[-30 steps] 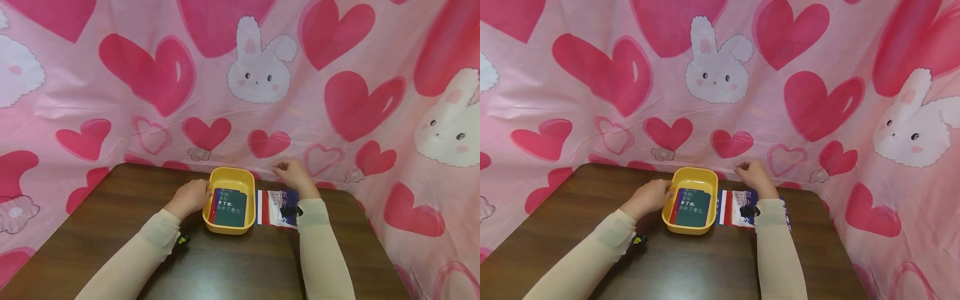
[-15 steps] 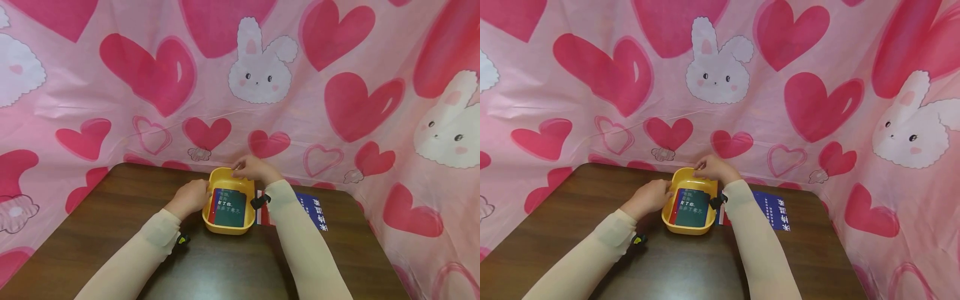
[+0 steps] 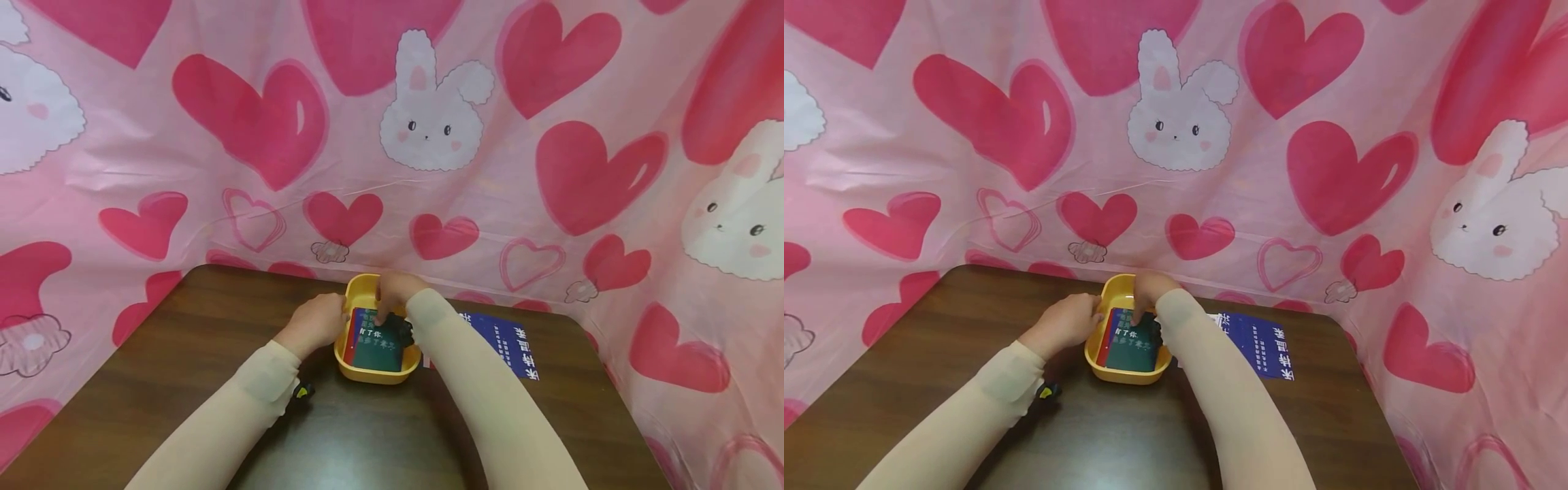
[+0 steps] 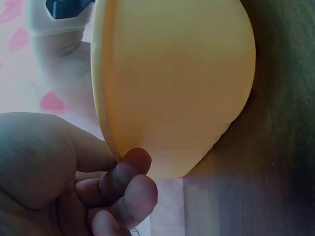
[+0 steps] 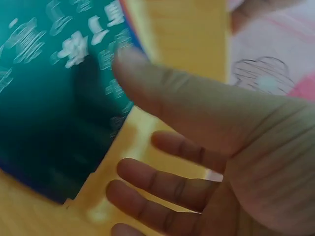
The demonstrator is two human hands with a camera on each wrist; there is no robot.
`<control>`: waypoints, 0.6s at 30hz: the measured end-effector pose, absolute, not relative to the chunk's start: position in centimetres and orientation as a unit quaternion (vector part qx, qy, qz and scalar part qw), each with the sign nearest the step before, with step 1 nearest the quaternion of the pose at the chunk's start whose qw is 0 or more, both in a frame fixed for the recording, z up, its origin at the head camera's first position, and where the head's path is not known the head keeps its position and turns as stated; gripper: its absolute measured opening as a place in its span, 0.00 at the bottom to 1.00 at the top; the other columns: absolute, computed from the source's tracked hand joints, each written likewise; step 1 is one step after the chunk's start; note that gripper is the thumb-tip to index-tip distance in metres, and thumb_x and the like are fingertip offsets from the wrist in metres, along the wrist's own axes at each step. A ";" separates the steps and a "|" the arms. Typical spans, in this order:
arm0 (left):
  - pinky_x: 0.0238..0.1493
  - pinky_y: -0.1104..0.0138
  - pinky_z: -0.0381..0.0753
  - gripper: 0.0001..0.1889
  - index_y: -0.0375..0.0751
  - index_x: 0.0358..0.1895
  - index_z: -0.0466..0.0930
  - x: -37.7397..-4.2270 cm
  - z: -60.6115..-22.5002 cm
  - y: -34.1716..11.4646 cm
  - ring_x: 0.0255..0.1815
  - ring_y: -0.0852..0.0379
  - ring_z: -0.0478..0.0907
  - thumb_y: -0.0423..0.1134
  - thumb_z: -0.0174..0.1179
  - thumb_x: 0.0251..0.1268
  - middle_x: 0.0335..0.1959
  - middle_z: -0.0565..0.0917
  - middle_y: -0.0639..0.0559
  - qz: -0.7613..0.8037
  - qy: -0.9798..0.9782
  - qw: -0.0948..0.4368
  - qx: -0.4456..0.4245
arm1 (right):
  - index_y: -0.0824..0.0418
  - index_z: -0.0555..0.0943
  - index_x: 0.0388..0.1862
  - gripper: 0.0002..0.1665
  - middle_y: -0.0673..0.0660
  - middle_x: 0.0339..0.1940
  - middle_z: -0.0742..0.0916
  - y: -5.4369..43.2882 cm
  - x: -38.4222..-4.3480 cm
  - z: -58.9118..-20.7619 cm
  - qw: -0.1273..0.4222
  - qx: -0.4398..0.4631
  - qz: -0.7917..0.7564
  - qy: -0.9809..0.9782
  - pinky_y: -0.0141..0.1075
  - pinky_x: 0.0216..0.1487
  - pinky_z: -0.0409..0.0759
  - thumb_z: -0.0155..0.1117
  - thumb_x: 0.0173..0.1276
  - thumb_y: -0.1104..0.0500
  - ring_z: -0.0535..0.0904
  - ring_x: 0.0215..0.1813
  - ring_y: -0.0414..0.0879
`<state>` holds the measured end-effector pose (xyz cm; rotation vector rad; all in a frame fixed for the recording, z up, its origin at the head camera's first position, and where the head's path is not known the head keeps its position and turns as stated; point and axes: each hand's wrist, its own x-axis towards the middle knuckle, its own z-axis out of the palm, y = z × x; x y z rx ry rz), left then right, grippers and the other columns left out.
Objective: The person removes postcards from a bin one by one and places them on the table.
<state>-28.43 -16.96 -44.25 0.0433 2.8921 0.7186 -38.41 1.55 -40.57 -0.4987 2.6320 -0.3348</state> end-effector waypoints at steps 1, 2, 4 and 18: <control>0.47 0.54 0.95 0.20 0.37 0.67 0.86 -28.4 -44.2 -17.0 0.37 0.49 0.84 0.46 0.67 0.85 0.41 0.89 0.47 0.239 0.968 0.079 0.015 | 0.56 0.88 0.69 0.41 0.52 0.51 0.91 1.4 -38.4 -40.7 0.223 -0.178 -0.113 0.952 0.55 0.66 0.93 0.95 0.58 0.51 0.86 0.55 0.53; 0.47 0.54 0.94 0.19 0.37 0.67 0.86 -28.4 -44.2 -16.9 0.37 0.49 0.84 0.46 0.67 0.85 0.40 0.89 0.47 0.239 0.968 0.077 0.015 | 0.56 0.87 0.70 0.42 0.52 0.51 0.91 1.3 -38.4 -40.9 0.226 -0.176 -0.104 0.952 0.56 0.66 0.93 0.96 0.57 0.51 0.86 0.55 0.53; 0.46 0.54 0.94 0.18 0.37 0.65 0.86 -28.4 -44.2 -16.9 0.37 0.49 0.84 0.46 0.66 0.85 0.40 0.89 0.47 0.238 0.968 0.075 0.017 | 0.55 0.86 0.70 0.44 0.52 0.51 0.90 1.1 -38.2 -41.1 0.238 -0.174 -0.092 0.951 0.58 0.65 0.94 0.96 0.56 0.51 0.87 0.54 0.52; 0.44 0.56 0.94 0.18 0.38 0.64 0.86 -28.2 -44.1 -17.0 0.36 0.49 0.84 0.46 0.67 0.85 0.39 0.88 0.47 0.241 0.967 0.077 0.019 | 0.59 0.90 0.51 0.24 0.52 0.40 0.93 1.0 -38.0 -42.4 0.192 -0.239 -0.049 0.951 0.48 0.59 0.96 0.93 0.62 0.53 0.91 0.44 0.49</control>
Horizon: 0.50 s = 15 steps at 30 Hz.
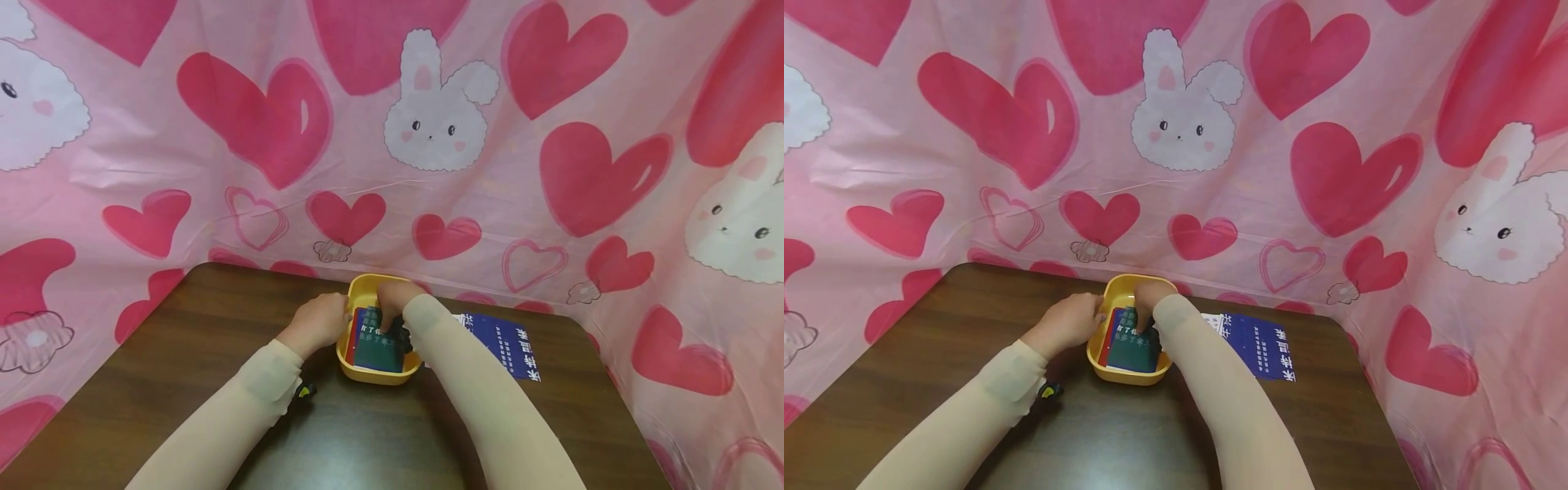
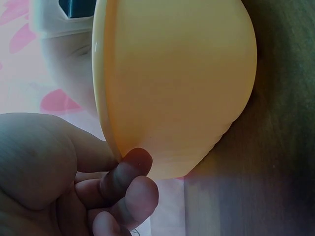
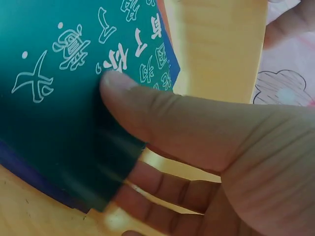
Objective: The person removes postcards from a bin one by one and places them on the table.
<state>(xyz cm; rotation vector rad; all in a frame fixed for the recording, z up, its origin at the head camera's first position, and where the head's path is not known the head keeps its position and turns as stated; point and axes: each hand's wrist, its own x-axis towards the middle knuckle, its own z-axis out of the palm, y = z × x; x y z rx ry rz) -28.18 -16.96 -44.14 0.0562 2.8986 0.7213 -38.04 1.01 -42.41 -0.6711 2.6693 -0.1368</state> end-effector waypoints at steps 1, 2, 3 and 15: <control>0.44 0.56 0.93 0.18 0.37 0.65 0.86 -28.2 -44.1 -16.9 0.37 0.49 0.84 0.46 0.67 0.85 0.39 0.88 0.47 0.238 0.968 0.077 0.019 | 0.60 0.91 0.50 0.23 0.53 0.40 0.93 1.1 -38.2 -42.5 0.186 -0.243 -0.052 0.951 0.48 0.57 0.97 0.92 0.63 0.53 0.91 0.43 0.49; 0.43 0.56 0.93 0.19 0.38 0.66 0.86 -28.2 -44.2 -16.9 0.37 0.49 0.84 0.46 0.67 0.85 0.40 0.88 0.47 0.236 0.968 0.077 0.018 | 0.60 0.90 0.49 0.22 0.54 0.40 0.93 1.2 -38.4 -42.5 0.182 -0.245 -0.061 0.950 0.48 0.55 0.97 0.92 0.63 0.53 0.91 0.42 0.50; 0.43 0.56 0.92 0.19 0.38 0.66 0.86 -28.3 -44.2 -16.9 0.37 0.49 0.84 0.46 0.67 0.85 0.40 0.88 0.48 0.233 0.969 0.076 0.019 | 0.60 0.90 0.48 0.21 0.54 0.39 0.93 1.3 -38.6 -42.5 0.177 -0.247 -0.071 0.950 0.47 0.52 0.97 0.92 0.64 0.53 0.91 0.41 0.50; 0.39 0.58 0.90 0.21 0.36 0.67 0.86 -28.4 -44.0 -16.6 0.36 0.50 0.84 0.46 0.67 0.84 0.40 0.88 0.47 0.226 0.971 0.080 0.012 | 0.56 0.85 0.43 0.15 0.54 0.38 0.86 3.7 -40.7 -42.2 0.133 -0.256 -0.233 0.929 0.35 0.37 0.82 0.84 0.72 0.51 0.81 0.38 0.49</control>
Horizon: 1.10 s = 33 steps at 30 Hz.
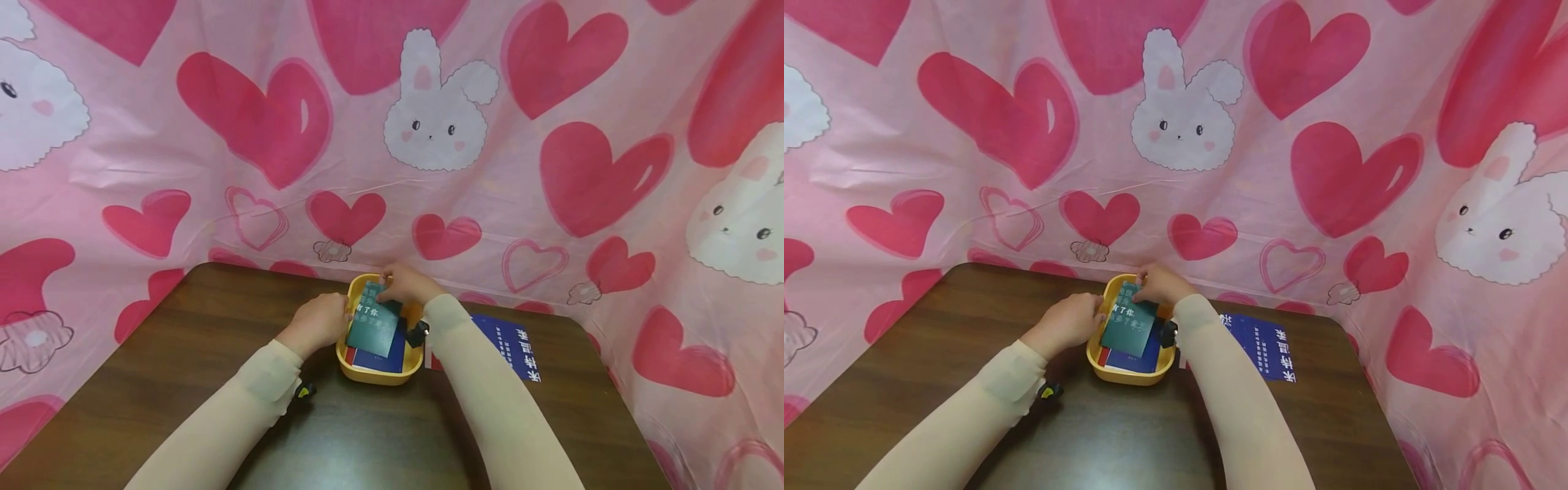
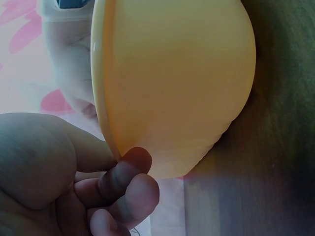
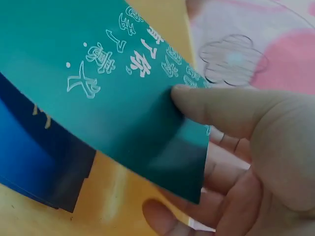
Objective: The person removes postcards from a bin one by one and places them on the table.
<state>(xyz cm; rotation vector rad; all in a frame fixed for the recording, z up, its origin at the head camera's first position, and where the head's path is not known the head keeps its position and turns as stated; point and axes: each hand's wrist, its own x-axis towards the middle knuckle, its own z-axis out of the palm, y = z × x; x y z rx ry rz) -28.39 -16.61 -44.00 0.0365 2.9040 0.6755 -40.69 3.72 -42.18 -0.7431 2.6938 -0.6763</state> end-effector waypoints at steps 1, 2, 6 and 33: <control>0.42 0.57 0.92 0.21 0.36 0.69 0.85 -28.4 -44.0 -16.6 0.37 0.50 0.84 0.46 0.67 0.84 0.41 0.89 0.46 0.231 0.969 0.083 0.011 | 0.56 0.87 0.43 0.14 0.55 0.40 0.87 4.0 -40.7 -42.1 0.132 -0.249 -0.258 0.924 0.35 0.38 0.84 0.83 0.72 0.51 0.82 0.38 0.50; 0.44 0.56 0.93 0.22 0.35 0.70 0.85 -28.4 -44.0 -16.6 0.37 0.50 0.85 0.46 0.67 0.84 0.42 0.89 0.46 0.234 0.969 0.083 0.009 | 0.56 0.89 0.45 0.13 0.55 0.43 0.88 4.4 -40.7 -42.2 0.130 -0.241 -0.284 0.919 0.36 0.39 0.86 0.83 0.73 0.51 0.83 0.40 0.50; 0.48 0.53 0.94 0.22 0.36 0.70 0.85 -28.4 -44.0 -16.6 0.39 0.49 0.85 0.46 0.67 0.84 0.44 0.90 0.46 0.230 0.970 0.077 0.010 | 0.54 0.95 0.52 0.12 0.57 0.52 0.93 6.0 -40.9 -42.5 0.123 -0.209 -0.391 0.888 0.40 0.49 0.94 0.81 0.76 0.51 0.89 0.49 0.51; 0.58 0.47 0.95 0.24 0.38 0.73 0.83 -28.2 -44.2 -16.4 0.42 0.50 0.86 0.46 0.68 0.84 0.47 0.91 0.47 0.243 0.967 0.073 -0.004 | 0.57 0.91 0.69 0.21 0.56 0.58 0.91 16.6 -40.8 -44.3 0.052 -0.082 -0.611 0.785 0.39 0.45 0.96 0.77 0.81 0.53 0.92 0.41 0.45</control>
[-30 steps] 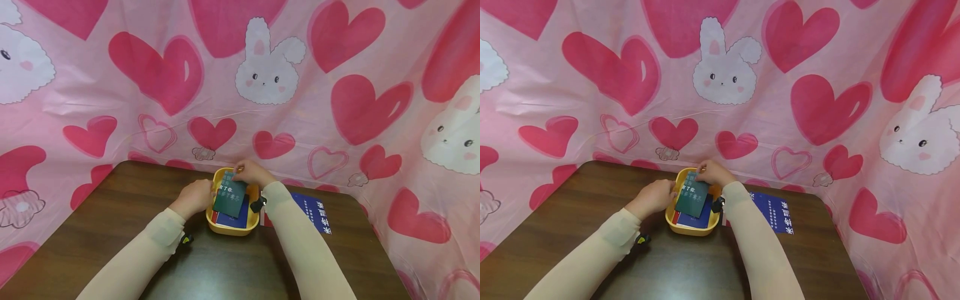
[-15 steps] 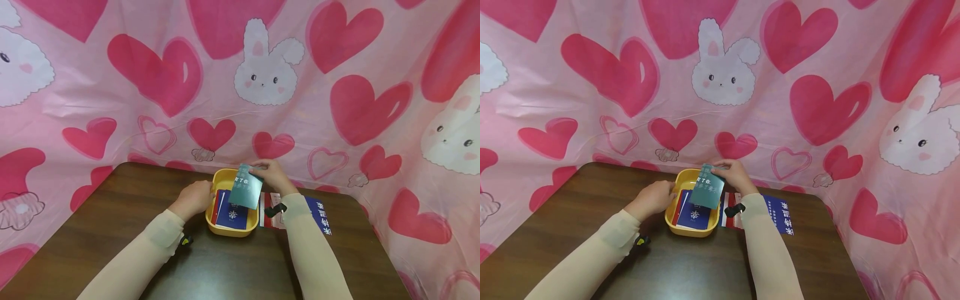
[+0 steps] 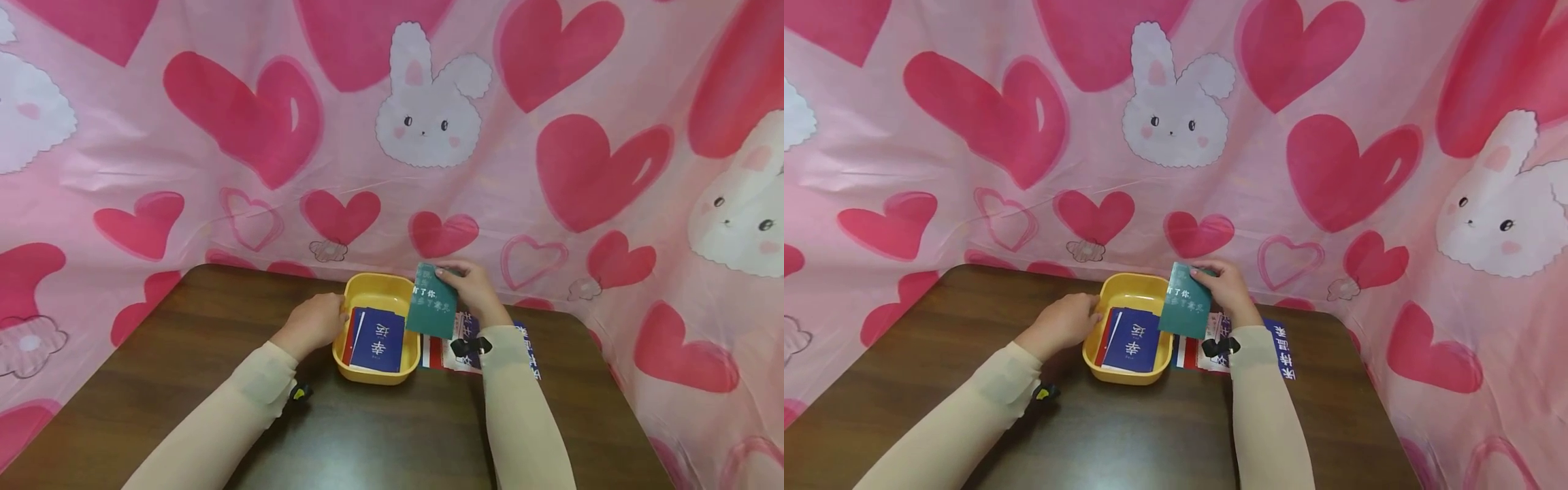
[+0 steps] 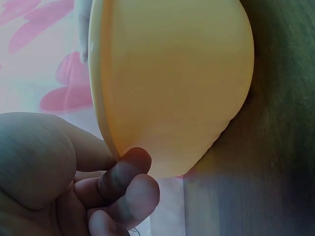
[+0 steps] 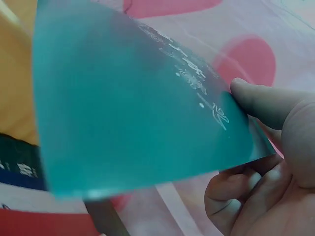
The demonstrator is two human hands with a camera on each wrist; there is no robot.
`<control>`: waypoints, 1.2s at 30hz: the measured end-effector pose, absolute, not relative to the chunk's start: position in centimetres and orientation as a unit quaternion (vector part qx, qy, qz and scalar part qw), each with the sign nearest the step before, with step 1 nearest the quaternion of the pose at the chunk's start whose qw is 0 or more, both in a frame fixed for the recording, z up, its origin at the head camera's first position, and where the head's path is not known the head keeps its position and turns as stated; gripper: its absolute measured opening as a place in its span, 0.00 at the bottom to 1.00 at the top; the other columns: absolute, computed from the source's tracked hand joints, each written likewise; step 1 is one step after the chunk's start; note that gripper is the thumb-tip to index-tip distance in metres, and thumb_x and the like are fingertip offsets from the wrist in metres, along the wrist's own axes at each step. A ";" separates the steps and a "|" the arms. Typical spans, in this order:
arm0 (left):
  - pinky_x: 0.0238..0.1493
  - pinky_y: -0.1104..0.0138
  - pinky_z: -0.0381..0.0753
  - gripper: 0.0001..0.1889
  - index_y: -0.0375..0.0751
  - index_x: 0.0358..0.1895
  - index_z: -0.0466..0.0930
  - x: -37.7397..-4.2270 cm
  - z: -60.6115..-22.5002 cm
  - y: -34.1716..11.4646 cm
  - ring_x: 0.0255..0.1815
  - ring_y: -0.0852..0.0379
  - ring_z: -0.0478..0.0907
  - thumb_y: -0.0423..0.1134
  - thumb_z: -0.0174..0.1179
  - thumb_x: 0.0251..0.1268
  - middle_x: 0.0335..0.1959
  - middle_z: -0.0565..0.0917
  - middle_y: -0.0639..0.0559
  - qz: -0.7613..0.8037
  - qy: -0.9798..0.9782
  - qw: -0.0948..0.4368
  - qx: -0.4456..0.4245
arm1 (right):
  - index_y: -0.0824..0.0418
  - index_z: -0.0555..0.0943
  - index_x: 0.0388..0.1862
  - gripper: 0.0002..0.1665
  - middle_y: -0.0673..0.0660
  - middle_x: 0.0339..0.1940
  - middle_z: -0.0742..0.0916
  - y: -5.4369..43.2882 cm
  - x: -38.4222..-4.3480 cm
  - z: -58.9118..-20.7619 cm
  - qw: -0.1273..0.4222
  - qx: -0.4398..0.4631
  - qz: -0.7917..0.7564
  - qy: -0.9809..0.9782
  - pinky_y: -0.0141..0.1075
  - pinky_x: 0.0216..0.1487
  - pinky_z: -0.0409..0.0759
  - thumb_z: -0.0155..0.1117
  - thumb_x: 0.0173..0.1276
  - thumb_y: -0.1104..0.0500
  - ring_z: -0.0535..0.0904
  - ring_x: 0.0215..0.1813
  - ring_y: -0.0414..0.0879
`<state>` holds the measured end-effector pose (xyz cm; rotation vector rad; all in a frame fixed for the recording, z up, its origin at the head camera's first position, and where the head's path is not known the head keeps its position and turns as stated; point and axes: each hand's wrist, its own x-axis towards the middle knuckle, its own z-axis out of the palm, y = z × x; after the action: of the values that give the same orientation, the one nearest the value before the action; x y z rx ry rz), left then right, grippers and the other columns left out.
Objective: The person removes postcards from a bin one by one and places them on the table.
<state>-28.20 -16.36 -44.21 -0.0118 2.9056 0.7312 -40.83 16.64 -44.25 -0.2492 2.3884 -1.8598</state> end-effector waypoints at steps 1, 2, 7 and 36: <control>0.59 0.47 0.95 0.24 0.37 0.74 0.83 -28.2 -44.2 -16.4 0.42 0.50 0.86 0.46 0.68 0.84 0.48 0.91 0.47 0.242 0.968 0.071 -0.002 | 0.57 0.91 0.69 0.21 0.55 0.56 0.92 16.9 -40.9 -44.1 0.056 -0.079 -0.613 0.784 0.40 0.44 0.96 0.77 0.81 0.53 0.92 0.41 0.45; 0.59 0.46 0.95 0.25 0.37 0.74 0.83 -28.2 -44.2 -16.4 0.42 0.49 0.86 0.46 0.68 0.84 0.49 0.91 0.46 0.242 0.968 0.069 -0.001 | 0.57 0.91 0.69 0.22 0.55 0.55 0.92 17.2 -40.9 -44.0 0.058 -0.079 -0.614 0.783 0.41 0.44 0.97 0.77 0.81 0.54 0.93 0.40 0.45; 0.58 0.48 0.95 0.26 0.37 0.76 0.82 -28.3 -44.2 -16.4 0.42 0.50 0.87 0.46 0.67 0.84 0.50 0.91 0.45 0.242 0.967 0.076 0.000 | 0.58 0.88 0.73 0.26 0.51 0.49 0.92 19.1 -40.0 -42.7 0.074 -0.064 -0.609 0.787 0.45 0.42 0.97 0.77 0.81 0.54 0.94 0.39 0.46; 0.61 0.41 0.92 0.22 0.37 0.70 0.85 -28.3 -44.2 -16.4 0.44 0.46 0.86 0.46 0.67 0.84 0.47 0.90 0.45 0.221 0.974 0.054 0.018 | 0.65 0.83 0.76 0.26 0.72 0.81 0.78 32.8 -37.8 -43.5 0.073 0.055 -0.456 0.885 0.56 0.70 0.76 0.65 0.88 0.54 0.72 0.74 0.65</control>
<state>-28.34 -16.44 -44.20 0.0556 2.9572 0.6712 -37.78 32.82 -43.52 0.1642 2.6578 -1.3700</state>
